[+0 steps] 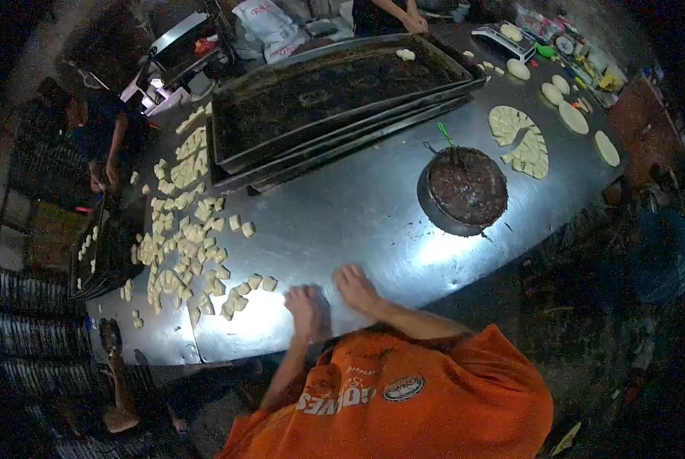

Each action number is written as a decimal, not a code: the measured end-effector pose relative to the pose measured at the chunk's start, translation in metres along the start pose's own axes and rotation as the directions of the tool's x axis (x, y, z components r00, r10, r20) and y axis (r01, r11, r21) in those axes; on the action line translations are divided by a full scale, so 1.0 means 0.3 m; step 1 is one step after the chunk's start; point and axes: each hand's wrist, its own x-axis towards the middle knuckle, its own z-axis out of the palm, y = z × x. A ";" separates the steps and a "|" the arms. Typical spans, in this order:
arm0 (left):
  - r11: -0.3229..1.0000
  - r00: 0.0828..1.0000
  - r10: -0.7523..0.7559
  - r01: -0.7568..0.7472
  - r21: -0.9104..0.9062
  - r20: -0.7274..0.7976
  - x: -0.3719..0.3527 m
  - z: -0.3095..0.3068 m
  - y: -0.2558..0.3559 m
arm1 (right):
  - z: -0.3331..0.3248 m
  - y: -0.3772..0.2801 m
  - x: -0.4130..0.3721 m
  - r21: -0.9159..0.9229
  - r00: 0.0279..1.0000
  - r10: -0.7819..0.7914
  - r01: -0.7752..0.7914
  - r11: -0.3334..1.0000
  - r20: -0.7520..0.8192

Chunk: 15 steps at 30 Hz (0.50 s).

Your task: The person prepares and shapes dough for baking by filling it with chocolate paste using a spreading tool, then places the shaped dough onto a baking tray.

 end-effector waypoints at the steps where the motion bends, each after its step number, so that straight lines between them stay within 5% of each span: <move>1: 0.998 1.000 -0.002 0.001 0.057 0.019 -0.067 0.082 -0.032 | -0.001 -0.056 -0.011 0.101 0.997 0.022 -0.029 0.994 0.071; 3: 1.000 0.993 0.011 -0.014 0.025 0.115 -0.161 0.005 -0.052 | -0.042 -0.003 -0.061 0.206 0.997 -0.072 0.071 0.976 -0.002; 5: 0.967 0.989 -0.035 -0.004 0.256 0.145 -0.177 -0.019 -0.169 | -0.032 0.106 -0.126 0.075 0.964 -0.165 0.152 0.985 0.208; 6: 0.943 0.995 -0.058 0.026 0.332 0.086 -0.113 -0.106 -0.117 | -0.063 0.111 -0.100 0.047 0.988 -0.074 0.068 0.997 0.134; 7: 0.920 0.993 -0.095 0.114 0.375 -0.068 -0.098 0.139 -0.299 | -0.100 0.098 -0.022 0.018 0.999 0.008 -0.009 1.000 0.050; 8: 0.917 0.988 -0.141 0.156 0.367 -0.069 -0.111 0.134 -0.255 | -0.091 0.065 0.026 0.028 0.996 -0.020 0.018 0.999 0.085; 10: 0.993 0.980 -0.115 0.118 0.006 -0.160 -0.005 0.019 -0.079 | -0.061 -0.006 0.094 0.160 0.968 0.252 -0.245 0.956 -0.024; 11: 0.983 0.968 -0.107 0.068 -0.169 -0.228 0.028 -0.022 -0.021 | -0.067 -0.023 0.071 0.164 0.976 0.219 -0.215 0.963 -0.006; 13: 0.957 0.970 0.036 -0.103 -0.272 -0.242 -0.066 -0.025 0.019 | -0.085 -0.057 -0.012 0.270 0.990 0.134 -0.138 0.953 0.031; 15: 0.934 0.963 0.022 -0.116 -0.339 -0.268 -0.123 -0.073 0.030 | -0.153 -0.048 -0.068 0.276 0.990 0.137 -0.142 0.951 0.038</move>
